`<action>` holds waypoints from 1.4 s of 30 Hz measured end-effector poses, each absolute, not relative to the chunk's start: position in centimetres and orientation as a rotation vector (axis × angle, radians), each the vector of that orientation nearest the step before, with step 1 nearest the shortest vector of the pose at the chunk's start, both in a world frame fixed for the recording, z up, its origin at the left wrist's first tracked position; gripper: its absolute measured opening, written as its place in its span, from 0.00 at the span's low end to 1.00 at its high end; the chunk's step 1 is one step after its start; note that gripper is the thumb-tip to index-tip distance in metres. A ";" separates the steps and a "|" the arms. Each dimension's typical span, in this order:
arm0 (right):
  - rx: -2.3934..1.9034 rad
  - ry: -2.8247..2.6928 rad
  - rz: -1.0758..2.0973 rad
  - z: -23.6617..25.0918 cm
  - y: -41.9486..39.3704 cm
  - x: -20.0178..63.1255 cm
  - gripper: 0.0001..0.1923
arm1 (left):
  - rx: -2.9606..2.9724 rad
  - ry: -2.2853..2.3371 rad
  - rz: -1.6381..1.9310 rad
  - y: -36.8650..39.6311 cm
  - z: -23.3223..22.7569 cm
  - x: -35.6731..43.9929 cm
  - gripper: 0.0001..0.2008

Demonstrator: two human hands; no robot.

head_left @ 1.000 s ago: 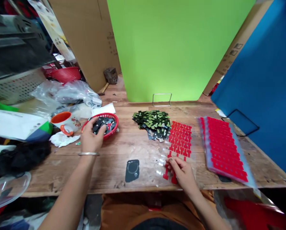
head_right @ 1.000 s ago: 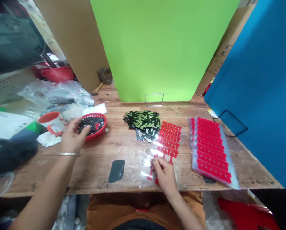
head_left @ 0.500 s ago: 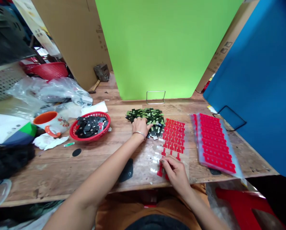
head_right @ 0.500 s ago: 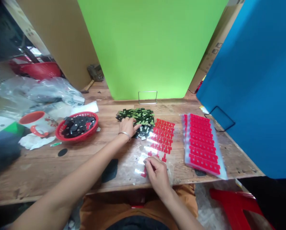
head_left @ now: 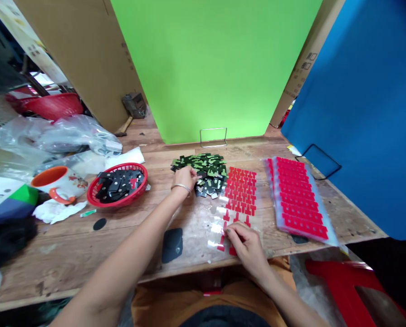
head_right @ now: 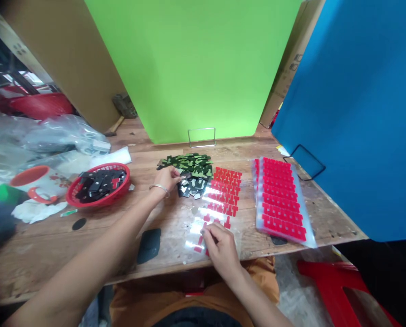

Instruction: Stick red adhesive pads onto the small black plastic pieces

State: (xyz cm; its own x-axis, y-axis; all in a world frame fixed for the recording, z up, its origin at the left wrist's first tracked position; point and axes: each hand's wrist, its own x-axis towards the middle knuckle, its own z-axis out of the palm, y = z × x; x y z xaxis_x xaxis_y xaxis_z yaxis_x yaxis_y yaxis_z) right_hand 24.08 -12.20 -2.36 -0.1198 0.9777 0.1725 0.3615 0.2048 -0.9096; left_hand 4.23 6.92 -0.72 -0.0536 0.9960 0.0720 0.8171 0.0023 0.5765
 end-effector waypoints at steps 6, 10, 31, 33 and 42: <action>-1.270 -1.505 0.933 -2.2 -12.2 23.4 0.09 | 1.716 1.586 0.794 2.6 0.9 2.7 0.12; -1.238 -1.258 1.079 -1.4 -11.3 23.0 0.22 | 1.499 1.144 0.632 -2.2 2.2 3.2 0.15; -1.323 -1.889 0.679 -2.0 -12.6 19.4 0.17 | 2.008 1.795 0.410 -8.4 -0.2 2.8 0.10; -1.367 -2.038 0.439 -2.4 -11.9 19.4 0.24 | 2.115 1.816 0.297 -8.5 -0.5 2.7 0.11; -1.469 -2.350 0.233 -3.2 -9.9 19.5 0.25 | 2.237 1.810 0.219 -8.6 -1.4 2.8 0.11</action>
